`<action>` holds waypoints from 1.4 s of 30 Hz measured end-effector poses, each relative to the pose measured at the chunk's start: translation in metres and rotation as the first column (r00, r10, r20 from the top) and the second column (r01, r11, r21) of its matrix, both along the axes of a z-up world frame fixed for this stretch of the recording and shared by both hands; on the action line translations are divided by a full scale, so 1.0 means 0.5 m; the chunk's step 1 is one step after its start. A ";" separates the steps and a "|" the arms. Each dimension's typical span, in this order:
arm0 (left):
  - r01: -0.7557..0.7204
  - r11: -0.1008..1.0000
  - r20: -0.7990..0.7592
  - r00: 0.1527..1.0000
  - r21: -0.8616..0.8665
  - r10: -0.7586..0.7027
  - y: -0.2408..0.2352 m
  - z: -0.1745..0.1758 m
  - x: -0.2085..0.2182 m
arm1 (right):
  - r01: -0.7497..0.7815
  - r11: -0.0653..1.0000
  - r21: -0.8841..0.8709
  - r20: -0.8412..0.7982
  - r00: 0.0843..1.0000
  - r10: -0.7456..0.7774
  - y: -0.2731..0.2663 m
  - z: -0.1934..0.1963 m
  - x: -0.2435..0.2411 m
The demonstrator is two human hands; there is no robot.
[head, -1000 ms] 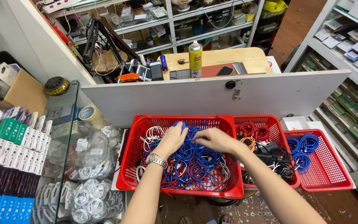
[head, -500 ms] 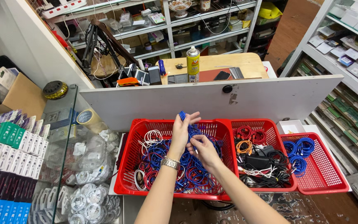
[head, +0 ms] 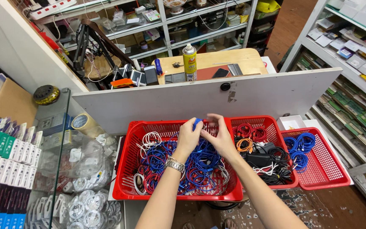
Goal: The person untangles and coils various colored cables from a red basket, then places the coiled cables into a separate red basket. The person handles blue, orange, and white cables one at a time.
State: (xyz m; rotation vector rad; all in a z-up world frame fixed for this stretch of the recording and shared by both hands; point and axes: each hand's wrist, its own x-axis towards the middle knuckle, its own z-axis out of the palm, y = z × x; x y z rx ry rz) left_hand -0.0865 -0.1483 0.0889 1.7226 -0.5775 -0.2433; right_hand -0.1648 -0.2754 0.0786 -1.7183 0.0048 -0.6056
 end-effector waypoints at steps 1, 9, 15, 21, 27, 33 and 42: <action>0.098 0.994 -0.082 0.991 -0.039 -0.101 -0.006 0.001 0.004 | -0.116 0.989 0.093 -0.093 0.988 0.125 -0.018 0.014 -0.002; 0.228 0.972 -0.210 0.949 -0.054 -0.235 -0.087 -0.001 -0.020 | -0.239 0.943 0.233 -0.364 0.878 0.312 -0.109 0.039 -0.032; 0.123 0.992 -0.172 0.978 -0.004 -0.122 -0.157 -0.050 -0.064 | 0.000 0.990 0.142 -0.641 0.762 0.092 -0.174 -0.012 -0.062; 0.166 0.896 -0.539 0.748 -0.411 -0.386 -0.223 -0.126 -0.066 | -0.078 0.929 0.362 -0.445 0.861 0.246 -0.255 -0.060 -0.095; 0.351 0.868 -0.475 0.732 -0.352 -0.488 -0.276 -0.161 -0.082 | -0.061 0.835 0.547 -0.337 0.897 0.287 -0.323 -0.095 -0.130; 0.158 0.966 -0.418 0.878 -0.206 -0.233 -0.359 -0.184 -0.115 | 0.079 0.995 -0.061 -0.445 0.890 -0.098 -0.381 -0.094 -0.175; 0.057 0.989 -0.534 0.837 -0.137 -0.123 -0.604 -0.278 -0.293 | 0.286 0.954 0.093 -0.587 0.790 -0.180 -0.583 -0.183 -0.349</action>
